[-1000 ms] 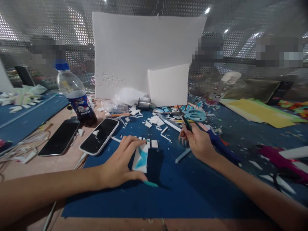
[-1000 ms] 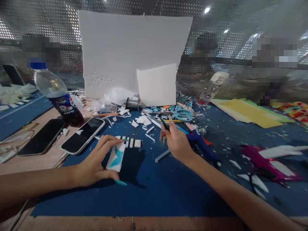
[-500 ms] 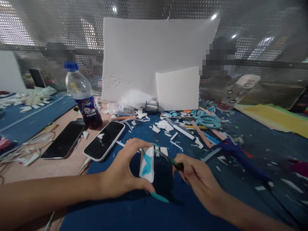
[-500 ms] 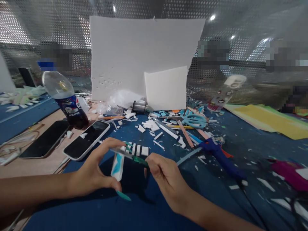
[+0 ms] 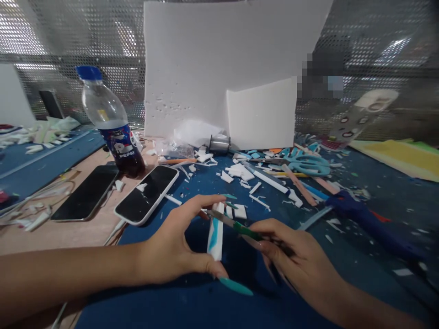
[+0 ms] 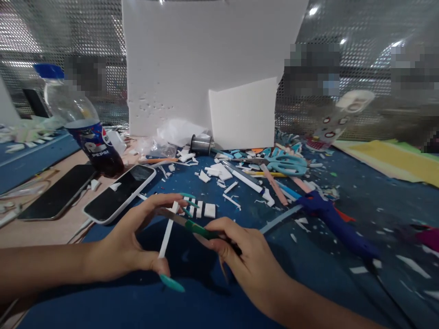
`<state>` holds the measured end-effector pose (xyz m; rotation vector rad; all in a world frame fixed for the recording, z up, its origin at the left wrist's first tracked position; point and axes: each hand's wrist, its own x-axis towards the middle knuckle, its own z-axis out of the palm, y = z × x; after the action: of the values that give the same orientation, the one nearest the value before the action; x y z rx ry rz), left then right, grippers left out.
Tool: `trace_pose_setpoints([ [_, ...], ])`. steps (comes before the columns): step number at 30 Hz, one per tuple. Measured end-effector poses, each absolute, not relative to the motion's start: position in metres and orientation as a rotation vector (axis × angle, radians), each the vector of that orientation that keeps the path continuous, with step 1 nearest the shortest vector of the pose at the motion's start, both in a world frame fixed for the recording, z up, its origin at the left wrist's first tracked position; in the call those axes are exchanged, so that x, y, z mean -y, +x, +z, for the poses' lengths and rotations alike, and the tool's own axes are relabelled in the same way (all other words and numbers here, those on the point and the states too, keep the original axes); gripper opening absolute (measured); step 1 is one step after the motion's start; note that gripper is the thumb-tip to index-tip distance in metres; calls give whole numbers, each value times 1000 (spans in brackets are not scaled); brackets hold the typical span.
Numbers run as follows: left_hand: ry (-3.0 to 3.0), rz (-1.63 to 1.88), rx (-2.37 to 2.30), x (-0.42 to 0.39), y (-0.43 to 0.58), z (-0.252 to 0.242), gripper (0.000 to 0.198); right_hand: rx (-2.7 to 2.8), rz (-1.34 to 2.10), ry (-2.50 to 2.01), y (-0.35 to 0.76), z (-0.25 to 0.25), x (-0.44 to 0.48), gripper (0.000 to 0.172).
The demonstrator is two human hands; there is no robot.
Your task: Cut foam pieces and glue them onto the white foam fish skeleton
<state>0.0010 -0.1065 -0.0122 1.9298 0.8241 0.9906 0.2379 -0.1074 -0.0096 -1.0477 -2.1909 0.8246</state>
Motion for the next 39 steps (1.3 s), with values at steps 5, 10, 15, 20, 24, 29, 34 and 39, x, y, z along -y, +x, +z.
trace_pose_setpoints([
  [5, 1974, 1022, -816, 104, 1, -11, 79, 2195, 789, -1046, 237, -8, 107, 14],
  [10, 2021, 990, -775, 102, 2, -9, 81, 2209, 738, -1009, 236, -7, 109, 16],
  [15, 1997, 967, -761, 102, 4, -10, 80, 2205, 790, -1043, 235, -8, 109, 18],
  [20, 1933, 886, -774, 102, 5, -9, 79, 2182, 914, -1044, 234, -9, 108, 19],
  [24, 1960, 934, -818, 103, 4, -7, 74, 2147, 979, -1064, 235, -7, 110, 21],
  [29, 1975, 1021, -829, 106, -1, -8, 73, 2130, 1034, -1061, 238, -8, 112, 23],
  [34, 1934, 947, -776, 105, 2, -6, 74, 2181, 1009, -1006, 237, -8, 110, 19],
  [39, 1892, 909, -770, 104, 4, -6, 74, 2194, 1008, -1001, 235, -9, 111, 18],
])
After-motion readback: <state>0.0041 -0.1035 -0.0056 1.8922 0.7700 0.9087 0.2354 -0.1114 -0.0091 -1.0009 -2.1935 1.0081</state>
